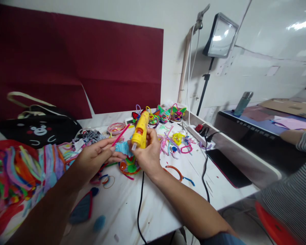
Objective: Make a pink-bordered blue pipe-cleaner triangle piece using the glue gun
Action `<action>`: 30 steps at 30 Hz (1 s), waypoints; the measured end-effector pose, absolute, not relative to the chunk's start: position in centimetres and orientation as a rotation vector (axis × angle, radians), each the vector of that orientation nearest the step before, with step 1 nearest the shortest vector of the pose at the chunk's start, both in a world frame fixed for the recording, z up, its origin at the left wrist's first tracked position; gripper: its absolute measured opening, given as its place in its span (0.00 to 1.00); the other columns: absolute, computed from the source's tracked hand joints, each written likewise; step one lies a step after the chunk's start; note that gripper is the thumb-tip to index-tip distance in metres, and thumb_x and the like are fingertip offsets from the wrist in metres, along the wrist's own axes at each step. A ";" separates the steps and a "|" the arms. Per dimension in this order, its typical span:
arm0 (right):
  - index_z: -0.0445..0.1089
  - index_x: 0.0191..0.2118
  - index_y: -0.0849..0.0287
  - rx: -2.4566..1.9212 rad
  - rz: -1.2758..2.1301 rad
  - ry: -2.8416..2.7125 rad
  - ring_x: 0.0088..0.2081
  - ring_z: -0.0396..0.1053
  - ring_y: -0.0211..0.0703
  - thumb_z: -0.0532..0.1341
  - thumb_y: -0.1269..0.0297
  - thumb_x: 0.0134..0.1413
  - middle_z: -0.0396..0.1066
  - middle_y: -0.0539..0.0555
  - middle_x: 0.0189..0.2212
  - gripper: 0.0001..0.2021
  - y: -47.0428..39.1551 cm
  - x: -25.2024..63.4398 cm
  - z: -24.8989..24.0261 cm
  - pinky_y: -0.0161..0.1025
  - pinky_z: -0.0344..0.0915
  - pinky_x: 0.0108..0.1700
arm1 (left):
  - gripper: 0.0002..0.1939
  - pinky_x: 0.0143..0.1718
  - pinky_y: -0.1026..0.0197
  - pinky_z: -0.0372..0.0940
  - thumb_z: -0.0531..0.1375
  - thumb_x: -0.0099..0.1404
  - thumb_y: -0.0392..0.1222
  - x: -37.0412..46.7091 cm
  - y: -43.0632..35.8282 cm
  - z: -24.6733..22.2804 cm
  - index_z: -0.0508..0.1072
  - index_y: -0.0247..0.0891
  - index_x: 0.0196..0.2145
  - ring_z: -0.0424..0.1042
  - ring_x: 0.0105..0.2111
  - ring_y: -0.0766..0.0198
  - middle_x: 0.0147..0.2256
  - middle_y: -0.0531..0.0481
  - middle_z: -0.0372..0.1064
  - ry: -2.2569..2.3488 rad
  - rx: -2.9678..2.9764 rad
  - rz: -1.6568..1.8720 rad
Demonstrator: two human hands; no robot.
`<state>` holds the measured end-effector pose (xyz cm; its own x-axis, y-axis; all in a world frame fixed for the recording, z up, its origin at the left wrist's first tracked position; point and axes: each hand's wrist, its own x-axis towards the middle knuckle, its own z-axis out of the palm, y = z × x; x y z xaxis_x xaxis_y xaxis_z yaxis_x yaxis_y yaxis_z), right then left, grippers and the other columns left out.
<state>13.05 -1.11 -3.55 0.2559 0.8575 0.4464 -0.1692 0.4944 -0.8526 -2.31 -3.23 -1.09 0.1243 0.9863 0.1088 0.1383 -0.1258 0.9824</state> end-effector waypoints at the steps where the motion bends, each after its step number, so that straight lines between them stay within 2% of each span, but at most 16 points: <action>1: 0.60 0.34 0.56 -0.779 0.795 -1.095 0.26 0.62 0.35 0.69 0.68 0.36 0.65 0.44 0.28 0.19 -1.1 13.1 -3.5 0.33 0.63 0.27 | 0.24 0.38 0.58 0.74 0.59 0.59 0.45 -2.4 -3.2 -1.1 0.66 0.30 0.51 0.80 0.31 0.57 0.27 0.49 0.76 1.162 1.468 1.124; 9: 0.60 0.34 0.56 -0.795 0.763 -1.130 0.26 0.63 0.34 0.69 0.65 0.37 0.65 0.44 0.27 0.19 -1.0 12.9 -3.8 0.33 0.64 0.27 | 0.15 0.36 0.61 0.74 0.59 0.60 0.45 -2.6 -2.8 -1.7 0.70 0.34 0.43 0.80 0.33 0.58 0.28 0.50 0.77 1.139 1.516 1.085; 13: 0.59 0.35 0.55 -0.774 0.740 -1.176 0.28 0.67 0.37 0.70 0.62 0.38 0.67 0.45 0.28 0.20 -0.9 13.1 -3.3 0.35 0.67 0.29 | 0.11 0.34 0.61 0.75 0.60 0.58 0.44 -2.5 -2.7 -1.4 0.70 0.35 0.38 0.80 0.30 0.58 0.25 0.50 0.77 1.158 1.493 1.085; 16: 0.59 0.36 0.55 -0.745 0.652 -1.194 0.30 0.71 0.39 0.70 0.61 0.41 0.70 0.47 0.30 0.20 -1.5 14.1 -2.5 0.38 0.70 0.33 | 0.10 0.34 0.61 0.75 0.60 0.57 0.43 -2.6 -2.6 -1.3 0.69 0.36 0.36 0.80 0.29 0.59 0.26 0.49 0.78 1.171 1.471 1.121; 19: 0.59 0.37 0.54 -0.774 0.546 -1.278 0.29 0.71 0.39 0.69 0.61 0.46 0.71 0.48 0.32 0.18 -3.2 15.6 -1.9 0.37 0.69 0.31 | 0.09 0.36 0.62 0.75 0.60 0.59 0.43 -2.8 -2.4 -1.2 0.69 0.36 0.35 0.80 0.30 0.59 0.27 0.48 0.78 1.196 1.454 1.183; 22: 0.63 0.38 0.55 -0.808 0.501 -1.519 0.31 0.71 0.39 0.66 0.62 0.52 0.72 0.50 0.34 0.11 -5.5 16.8 -2.2 0.36 0.68 0.31 | 0.09 0.35 0.62 0.75 0.59 0.58 0.42 -2.9 -2.4 -1.0 0.69 0.35 0.36 0.80 0.30 0.59 0.26 0.48 0.78 1.232 1.443 1.239; 25: 0.64 0.35 0.57 -0.879 0.524 -1.725 0.28 0.69 0.37 0.63 0.61 0.56 0.70 0.50 0.30 0.08 -7.0 17.0 -3.3 0.34 0.64 0.29 | 0.11 0.34 0.62 0.75 0.59 0.58 0.41 -2.9 -2.4 -1.0 0.71 0.36 0.39 0.79 0.28 0.59 0.27 0.50 0.78 1.275 1.446 1.283; 30: 0.61 0.33 0.57 -0.906 0.410 -1.874 0.24 0.64 0.35 0.60 0.59 0.58 0.66 0.47 0.26 0.09 -7.1 15.8 -4.7 0.33 0.59 0.26 | 0.15 0.36 0.62 0.75 0.59 0.58 0.42 -3.1 -2.6 -1.4 0.73 0.37 0.43 0.80 0.31 0.59 0.32 0.51 0.79 1.288 1.556 1.278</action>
<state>15.79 -7.08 -4.66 -0.2456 0.7393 0.6269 0.4099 0.6653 -0.6240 -3.11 -2.57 -1.37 0.0032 0.9721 0.2346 0.2423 -0.2284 0.9429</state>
